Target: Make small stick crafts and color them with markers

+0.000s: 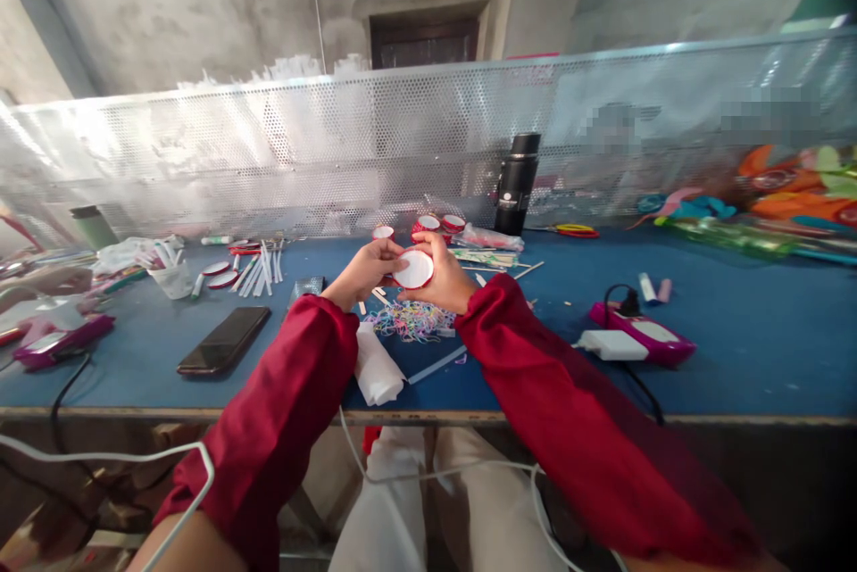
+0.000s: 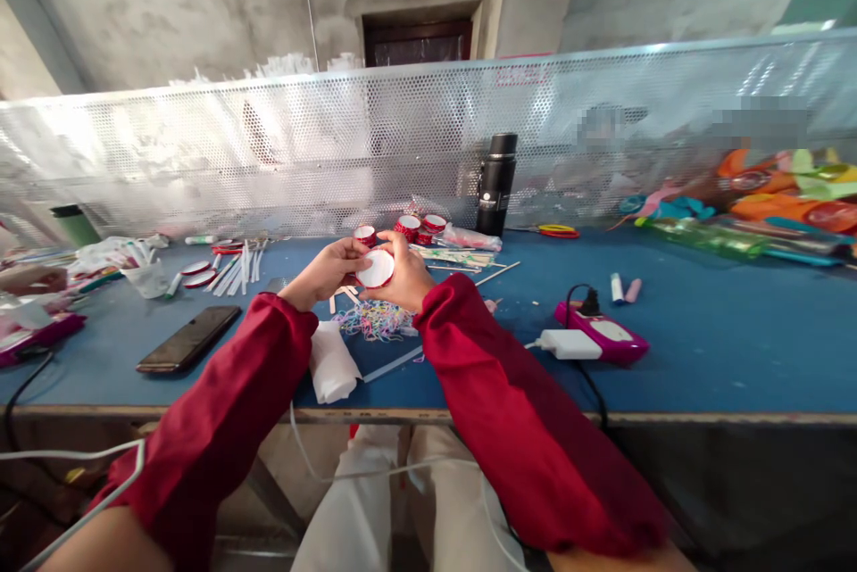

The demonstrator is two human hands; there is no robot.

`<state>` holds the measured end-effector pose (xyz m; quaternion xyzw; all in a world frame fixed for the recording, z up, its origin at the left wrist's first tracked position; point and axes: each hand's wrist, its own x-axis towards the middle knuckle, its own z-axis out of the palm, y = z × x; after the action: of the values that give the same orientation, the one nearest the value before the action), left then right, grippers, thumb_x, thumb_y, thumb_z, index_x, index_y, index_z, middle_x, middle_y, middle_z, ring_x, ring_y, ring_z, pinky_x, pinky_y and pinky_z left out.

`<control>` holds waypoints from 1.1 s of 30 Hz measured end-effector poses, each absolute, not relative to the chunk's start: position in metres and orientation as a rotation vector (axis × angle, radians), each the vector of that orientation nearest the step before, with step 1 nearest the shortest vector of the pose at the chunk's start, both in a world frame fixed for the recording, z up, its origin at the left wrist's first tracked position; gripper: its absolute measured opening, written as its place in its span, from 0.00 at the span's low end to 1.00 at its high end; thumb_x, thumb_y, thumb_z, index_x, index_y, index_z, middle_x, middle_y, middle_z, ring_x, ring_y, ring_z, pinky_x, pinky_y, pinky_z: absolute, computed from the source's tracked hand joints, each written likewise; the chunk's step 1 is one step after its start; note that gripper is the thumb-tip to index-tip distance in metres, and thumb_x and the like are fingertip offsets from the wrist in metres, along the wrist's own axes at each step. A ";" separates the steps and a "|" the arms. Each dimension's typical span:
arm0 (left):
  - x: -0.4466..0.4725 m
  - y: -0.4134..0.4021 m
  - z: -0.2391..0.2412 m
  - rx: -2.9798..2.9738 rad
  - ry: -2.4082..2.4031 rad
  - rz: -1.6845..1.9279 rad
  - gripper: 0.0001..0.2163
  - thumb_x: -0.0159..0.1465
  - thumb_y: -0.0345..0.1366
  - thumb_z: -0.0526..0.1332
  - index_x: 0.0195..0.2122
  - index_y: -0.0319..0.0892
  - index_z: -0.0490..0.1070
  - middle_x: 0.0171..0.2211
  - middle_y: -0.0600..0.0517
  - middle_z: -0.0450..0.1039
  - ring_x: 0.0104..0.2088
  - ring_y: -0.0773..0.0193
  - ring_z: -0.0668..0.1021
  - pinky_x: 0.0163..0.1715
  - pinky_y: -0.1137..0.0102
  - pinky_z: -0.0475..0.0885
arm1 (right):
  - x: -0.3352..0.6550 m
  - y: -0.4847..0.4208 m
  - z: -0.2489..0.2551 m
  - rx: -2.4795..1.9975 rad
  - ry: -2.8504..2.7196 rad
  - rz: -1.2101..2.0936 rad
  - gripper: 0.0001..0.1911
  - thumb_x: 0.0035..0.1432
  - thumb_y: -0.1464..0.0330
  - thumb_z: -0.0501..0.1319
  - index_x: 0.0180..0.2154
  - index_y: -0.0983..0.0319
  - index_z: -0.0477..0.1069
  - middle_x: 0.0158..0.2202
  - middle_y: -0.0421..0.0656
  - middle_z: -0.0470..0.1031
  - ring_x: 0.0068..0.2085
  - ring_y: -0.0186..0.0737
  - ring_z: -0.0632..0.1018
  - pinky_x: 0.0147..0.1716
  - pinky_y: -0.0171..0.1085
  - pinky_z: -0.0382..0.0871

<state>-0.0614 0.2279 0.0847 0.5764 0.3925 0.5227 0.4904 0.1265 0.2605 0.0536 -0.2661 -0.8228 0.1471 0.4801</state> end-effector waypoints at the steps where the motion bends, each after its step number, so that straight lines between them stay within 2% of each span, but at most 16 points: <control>1: -0.062 0.229 0.084 1.405 0.957 1.257 0.15 0.53 0.29 0.76 0.36 0.40 0.71 0.30 0.54 0.74 0.27 0.68 0.76 0.28 0.72 0.74 | 0.126 0.260 0.054 -0.640 -2.014 0.353 0.59 0.35 0.58 0.84 0.64 0.57 0.57 0.55 0.53 0.78 0.56 0.58 0.81 0.59 0.57 0.71; 7: -0.067 0.230 0.084 1.444 0.956 1.183 0.13 0.53 0.28 0.75 0.35 0.40 0.72 0.28 0.54 0.75 0.25 0.68 0.76 0.26 0.72 0.73 | 0.126 0.257 0.055 -0.651 -2.045 0.364 0.62 0.30 0.58 0.85 0.64 0.57 0.57 0.56 0.54 0.79 0.57 0.59 0.80 0.60 0.56 0.71; 10: -0.067 0.230 0.085 1.445 0.945 1.199 0.13 0.53 0.29 0.76 0.35 0.40 0.72 0.28 0.54 0.75 0.25 0.69 0.76 0.26 0.73 0.73 | 0.127 0.256 0.056 -0.670 -2.039 0.381 0.60 0.33 0.58 0.84 0.63 0.58 0.57 0.57 0.56 0.78 0.58 0.59 0.80 0.60 0.54 0.70; 15: -0.063 0.229 0.085 1.366 0.891 1.267 0.15 0.54 0.29 0.76 0.38 0.40 0.73 0.30 0.54 0.76 0.26 0.69 0.77 0.27 0.74 0.74 | 0.128 0.258 0.055 -0.672 -1.995 0.476 0.56 0.36 0.53 0.83 0.62 0.56 0.59 0.54 0.50 0.78 0.53 0.56 0.81 0.54 0.53 0.75; 20: -0.056 0.229 0.085 1.253 0.778 1.343 0.20 0.56 0.27 0.74 0.50 0.41 0.77 0.35 0.51 0.79 0.29 0.68 0.79 0.30 0.73 0.77 | 0.120 0.261 0.052 -0.587 -1.865 0.585 0.42 0.42 0.56 0.80 0.55 0.57 0.66 0.54 0.48 0.77 0.55 0.54 0.79 0.55 0.49 0.76; 24: -0.055 0.231 0.085 1.184 0.807 1.432 0.13 0.58 0.26 0.71 0.45 0.38 0.80 0.37 0.49 0.80 0.30 0.69 0.79 0.31 0.74 0.77 | 0.115 0.267 0.048 -0.598 -1.755 0.940 0.33 0.45 0.54 0.77 0.50 0.54 0.69 0.48 0.44 0.82 0.49 0.51 0.82 0.50 0.53 0.79; 27: -0.057 0.233 0.087 1.145 0.840 1.548 0.12 0.59 0.26 0.71 0.44 0.39 0.79 0.38 0.50 0.81 0.30 0.71 0.79 0.31 0.75 0.77 | 0.118 0.271 0.047 -0.647 -1.664 1.114 0.27 0.49 0.52 0.75 0.46 0.55 0.72 0.46 0.45 0.83 0.46 0.50 0.83 0.44 0.52 0.81; 30: -0.059 0.234 0.088 1.141 0.868 1.641 0.12 0.59 0.25 0.71 0.44 0.40 0.78 0.39 0.51 0.80 0.32 0.70 0.80 0.31 0.75 0.77 | 0.124 0.273 0.048 -0.724 -1.573 1.079 0.21 0.50 0.51 0.73 0.40 0.56 0.74 0.41 0.45 0.83 0.41 0.49 0.84 0.38 0.49 0.81; 33: -0.060 0.234 0.086 1.209 0.923 1.628 0.13 0.58 0.24 0.70 0.44 0.40 0.77 0.37 0.52 0.78 0.33 0.68 0.80 0.32 0.73 0.79 | 0.127 0.272 0.052 -0.832 -1.529 0.761 0.16 0.54 0.51 0.68 0.35 0.56 0.75 0.33 0.43 0.82 0.35 0.47 0.83 0.35 0.46 0.79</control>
<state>-0.0604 0.2342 0.0864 0.4868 0.3719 0.6559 0.4410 0.1267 0.2716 0.0516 -0.3564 -0.6545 0.3259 0.5817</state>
